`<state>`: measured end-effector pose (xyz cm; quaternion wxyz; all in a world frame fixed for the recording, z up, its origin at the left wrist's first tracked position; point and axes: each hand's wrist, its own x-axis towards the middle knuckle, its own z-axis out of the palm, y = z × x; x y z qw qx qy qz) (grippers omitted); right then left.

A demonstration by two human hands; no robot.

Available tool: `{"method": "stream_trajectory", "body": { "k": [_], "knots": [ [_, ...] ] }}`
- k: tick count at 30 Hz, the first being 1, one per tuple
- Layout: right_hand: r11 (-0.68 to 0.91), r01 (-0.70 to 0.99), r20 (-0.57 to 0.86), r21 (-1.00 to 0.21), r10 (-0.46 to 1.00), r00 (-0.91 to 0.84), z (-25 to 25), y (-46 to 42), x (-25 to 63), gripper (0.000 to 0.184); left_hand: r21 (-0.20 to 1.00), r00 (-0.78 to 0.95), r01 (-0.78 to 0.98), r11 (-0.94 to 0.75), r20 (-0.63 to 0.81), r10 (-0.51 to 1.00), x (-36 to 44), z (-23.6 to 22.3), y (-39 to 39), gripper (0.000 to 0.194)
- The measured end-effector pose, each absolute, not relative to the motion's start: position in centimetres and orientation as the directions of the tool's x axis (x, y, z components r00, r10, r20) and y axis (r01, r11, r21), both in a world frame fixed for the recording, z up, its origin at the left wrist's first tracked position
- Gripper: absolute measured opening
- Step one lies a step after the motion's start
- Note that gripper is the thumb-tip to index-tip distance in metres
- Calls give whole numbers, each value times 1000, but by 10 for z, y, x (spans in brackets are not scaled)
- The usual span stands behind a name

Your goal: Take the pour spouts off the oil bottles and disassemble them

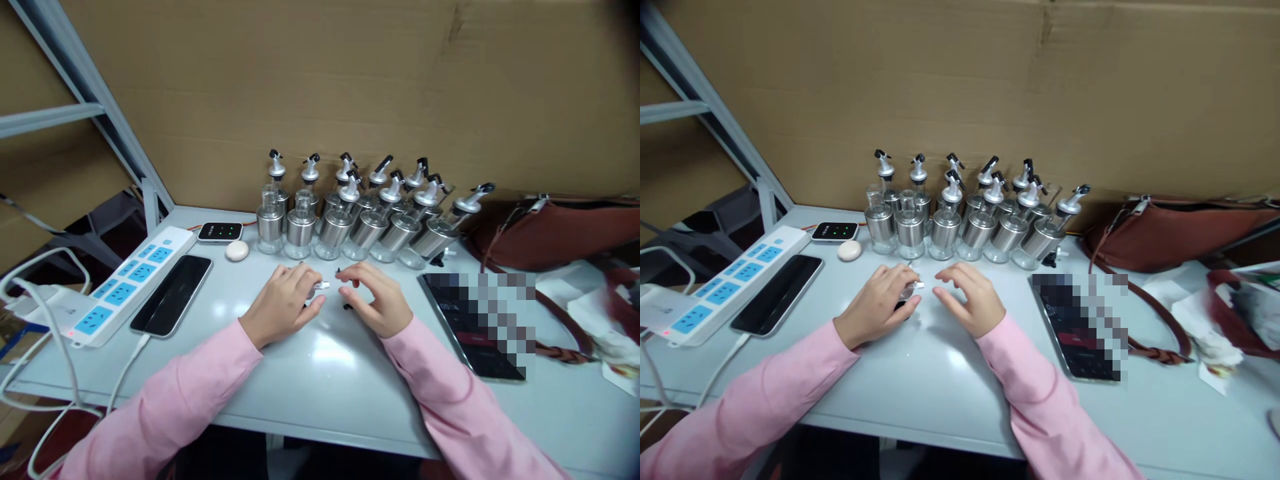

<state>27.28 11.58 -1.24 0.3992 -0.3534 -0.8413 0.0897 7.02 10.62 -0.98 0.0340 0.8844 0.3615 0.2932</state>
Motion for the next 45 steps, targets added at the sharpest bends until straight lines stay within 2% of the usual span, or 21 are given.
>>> {"method": "stream_trajectory", "body": {
  "k": [4,7,9,11,14,17,19,23,29,33,36,40,43,45],
  "knots": [
    [799,443,638,-406,595,-488,-11,103,254,12,251,619,566,-785,499,606,72,-12,106,15],
    [767,436,647,-471,636,-419,-13,102,252,15,292,529,583,-759,572,626,73,-12,104,14],
    [702,392,611,-595,711,-348,-14,101,253,19,396,391,561,-726,646,655,73,-11,102,12],
    [579,261,501,-773,808,-309,-13,100,251,32,508,302,459,-729,682,666,74,-10,100,11],
    [279,-7,261,-960,889,-376,-13,98,246,44,539,335,314,-782,708,622,75,-9,100,13],
    [94,-148,148,-984,897,-416,-12,98,241,41,476,402,278,-834,731,551,74,-10,102,9],
    [51,-201,131,-978,903,-409,-12,98,240,42,363,446,328,-872,754,482,72,-11,104,6],
    [-63,-267,62,-962,899,-434,-12,97,238,49,124,486,504,-855,777,399,71,-10,107,25],
    [-241,-372,-44,-897,883,-467,-10,89,235,45,-23,511,635,-772,762,397,70,-6,110,38],
    [-321,-425,-91,-846,873,-479,-7,86,234,41,-103,546,648,-755,753,366,67,-3,115,46],
    [-321,-449,-102,-834,889,-447,-7,85,232,42,-112,594,601,-791,725,349,64,2,118,49],
    [-195,-420,-34,-886,931,-362,-9,84,228,41,13,657,531,-847,625,422,58,10,121,51],
    [85,-268,159,-960,951,-265,-10,84,228,33,118,679,512,-851,551,485,54,13,122,53],
    [356,-48,358,-933,908,-220,-10,84,230,29,172,693,509,-844,499,520,55,13,122,54]
  ]
}}
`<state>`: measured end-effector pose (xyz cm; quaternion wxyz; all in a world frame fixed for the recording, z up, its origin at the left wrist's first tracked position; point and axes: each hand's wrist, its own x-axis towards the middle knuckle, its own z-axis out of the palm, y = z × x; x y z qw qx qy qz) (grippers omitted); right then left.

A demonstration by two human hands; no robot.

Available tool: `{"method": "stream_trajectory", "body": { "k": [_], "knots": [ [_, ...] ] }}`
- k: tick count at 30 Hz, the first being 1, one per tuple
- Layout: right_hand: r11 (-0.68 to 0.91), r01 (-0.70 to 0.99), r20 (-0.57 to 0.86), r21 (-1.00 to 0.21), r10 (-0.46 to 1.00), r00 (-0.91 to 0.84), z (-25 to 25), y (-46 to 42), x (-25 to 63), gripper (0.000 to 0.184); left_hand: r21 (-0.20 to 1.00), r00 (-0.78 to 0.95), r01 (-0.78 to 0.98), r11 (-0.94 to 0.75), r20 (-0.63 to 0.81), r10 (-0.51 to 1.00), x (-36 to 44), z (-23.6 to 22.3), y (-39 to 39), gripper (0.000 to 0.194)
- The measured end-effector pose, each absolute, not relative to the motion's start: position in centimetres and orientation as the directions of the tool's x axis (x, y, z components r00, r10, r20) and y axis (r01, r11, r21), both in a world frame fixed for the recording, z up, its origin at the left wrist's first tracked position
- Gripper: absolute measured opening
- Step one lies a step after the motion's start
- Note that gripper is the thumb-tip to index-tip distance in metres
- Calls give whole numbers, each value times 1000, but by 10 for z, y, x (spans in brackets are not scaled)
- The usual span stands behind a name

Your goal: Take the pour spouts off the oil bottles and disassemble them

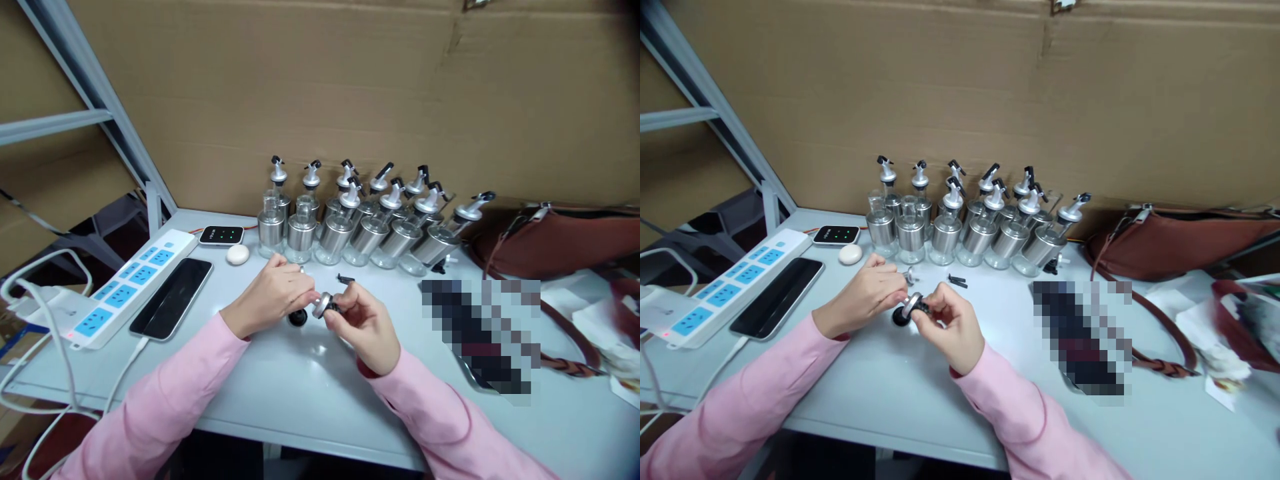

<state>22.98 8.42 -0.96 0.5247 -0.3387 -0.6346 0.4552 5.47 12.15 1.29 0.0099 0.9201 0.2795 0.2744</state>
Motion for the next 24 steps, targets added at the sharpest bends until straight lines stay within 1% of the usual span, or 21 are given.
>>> {"method": "stream_trajectory", "body": {
  "k": [1,2,4,6,7,8,9,10,11,12,13,14,15,17,19,21,22,24],
  "knots": [
    [492,81,465,-867,856,-226,-9,85,231,28,193,699,509,-839,477,534,55,13,121,55],
    [613,196,562,-765,785,-260,-7,85,233,26,211,701,510,-834,459,545,56,12,121,56],
    [789,334,695,-515,613,-376,-5,87,238,20,249,702,508,-825,435,563,55,11,123,58],
    [878,379,745,-294,459,-485,-1,88,246,16,321,665,517,-793,433,609,47,10,128,60],
    [896,387,755,-220,407,-514,1,89,252,16,362,635,527,-769,433,640,39,9,132,61],
    [898,399,768,-184,385,-512,3,89,258,17,423,556,553,-718,454,696,31,8,135,61],
    [890,417,788,-184,387,-479,5,90,264,19,443,497,583,-681,469,730,21,6,139,63],
    [875,435,805,-214,410,-428,8,90,269,21,459,441,618,-638,469,765,12,5,141,62],
    [852,452,812,-266,451,-372,9,90,274,22,498,336,672,-548,454,825,5,3,142,57],
    [831,461,798,-312,492,-347,10,90,276,22,526,268,709,-470,415,869,1,0,143,51],
    [816,462,770,-347,529,-355,11,89,277,21,533,308,714,-454,344,887,-1,-2,142,45],
    [809,456,727,-371,559,-399,10,89,276,19,526,364,716,-458,279,889,0,-5,141,40],
    [807,443,668,-391,580,-467,8,88,274,17,523,400,716,-463,237,885,3,-8,139,35],
    [780,426,505,-458,622,-598,1,87,269,17,524,454,706,-477,181,872,11,-14,137,29],
    [717,461,315,-523,665,-677,-8,86,264,19,528,484,694,-489,160,860,18,-20,136,25],
    [657,517,169,-549,693,-701,-16,86,261,19,518,513,684,-513,157,844,22,-26,136,21],
    [634,537,132,-557,705,-697,-20,85,260,19,511,517,683,-521,165,840,24,-29,136,19],
    [588,551,108,-592,736,-669,-25,85,259,22,507,480,698,-506,194,856,26,-35,137,15]
  ]
}}
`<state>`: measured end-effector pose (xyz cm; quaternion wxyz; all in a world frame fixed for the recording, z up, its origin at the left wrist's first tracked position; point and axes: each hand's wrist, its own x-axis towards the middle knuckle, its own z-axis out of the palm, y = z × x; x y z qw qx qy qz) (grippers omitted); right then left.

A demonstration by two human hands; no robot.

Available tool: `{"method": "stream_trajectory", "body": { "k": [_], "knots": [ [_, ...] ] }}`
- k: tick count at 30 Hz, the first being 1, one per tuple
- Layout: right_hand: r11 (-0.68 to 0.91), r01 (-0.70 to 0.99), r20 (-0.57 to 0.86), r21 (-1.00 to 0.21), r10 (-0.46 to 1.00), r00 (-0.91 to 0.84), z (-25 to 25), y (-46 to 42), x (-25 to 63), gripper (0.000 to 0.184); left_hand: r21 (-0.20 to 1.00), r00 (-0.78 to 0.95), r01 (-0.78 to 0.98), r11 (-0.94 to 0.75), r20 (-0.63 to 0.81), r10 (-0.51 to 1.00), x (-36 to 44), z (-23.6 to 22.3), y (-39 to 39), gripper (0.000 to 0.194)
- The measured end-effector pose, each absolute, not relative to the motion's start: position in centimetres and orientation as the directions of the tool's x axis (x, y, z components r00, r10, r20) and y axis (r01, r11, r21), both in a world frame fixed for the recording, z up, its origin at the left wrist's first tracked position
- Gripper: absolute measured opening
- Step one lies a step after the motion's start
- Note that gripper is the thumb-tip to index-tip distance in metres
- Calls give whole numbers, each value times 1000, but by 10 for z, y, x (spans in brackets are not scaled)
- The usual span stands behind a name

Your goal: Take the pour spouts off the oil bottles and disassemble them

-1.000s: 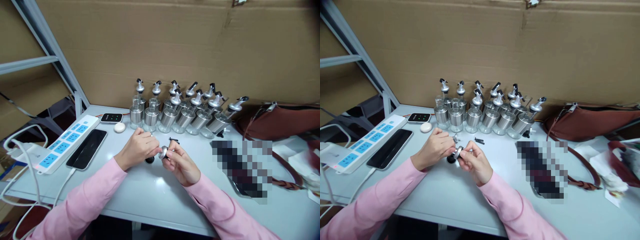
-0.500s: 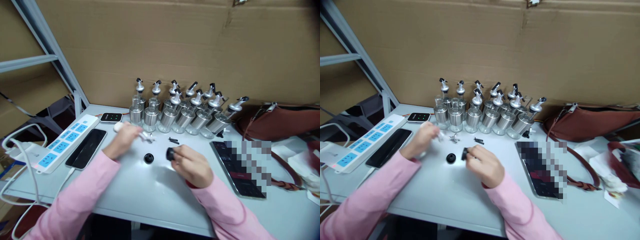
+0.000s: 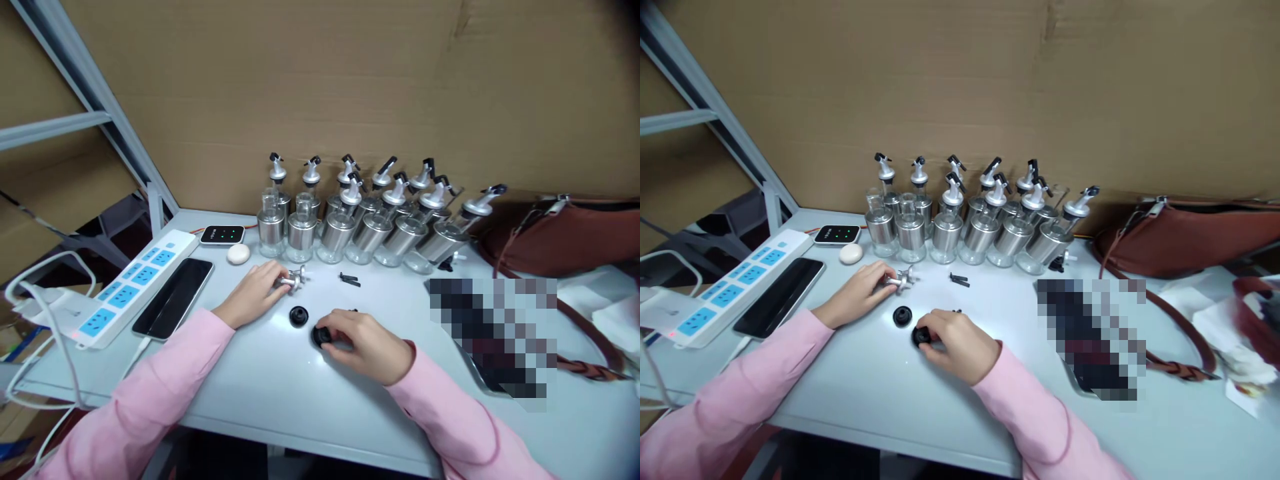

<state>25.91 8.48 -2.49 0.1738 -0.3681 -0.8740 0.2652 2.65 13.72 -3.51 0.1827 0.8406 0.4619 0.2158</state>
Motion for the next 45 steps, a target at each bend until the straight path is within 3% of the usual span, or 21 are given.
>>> {"method": "stream_trajectory", "body": {
  "k": [3,7,14,16,19,22,29,34,40,45],
  "knots": [
    [543,540,120,-643,768,-629,-28,84,257,31,515,395,726,-456,231,889,32,-40,137,17],
    [584,524,189,-620,759,-623,-28,85,251,49,520,417,703,-485,250,874,36,-39,136,22],
    [651,450,282,-611,710,-645,-23,90,241,44,550,439,676,-491,234,867,36,-38,135,19],
    [655,470,401,-592,745,-533,-13,97,243,45,551,428,678,-486,243,871,36,-38,135,23],
    [590,566,609,-575,771,-186,5,121,251,34,563,410,659,-499,287,866,37,-36,137,24],
    [535,625,685,-568,728,-1,19,154,259,35,600,366,618,-508,352,861,37,-35,143,28],
    [423,661,609,-619,790,65,16,200,254,47,621,352,621,-478,324,878,43,-38,156,47],
    [384,679,582,-626,809,79,8,211,247,36,581,382,648,-492,311,870,47,-41,154,50],
    [451,644,616,-618,786,41,10,206,243,23,582,313,635,-508,407,858,50,-32,146,37],
    [610,569,752,-551,659,22,22,168,241,29,585,283,577,-569,511,812,58,-20,135,31]
  ]
}}
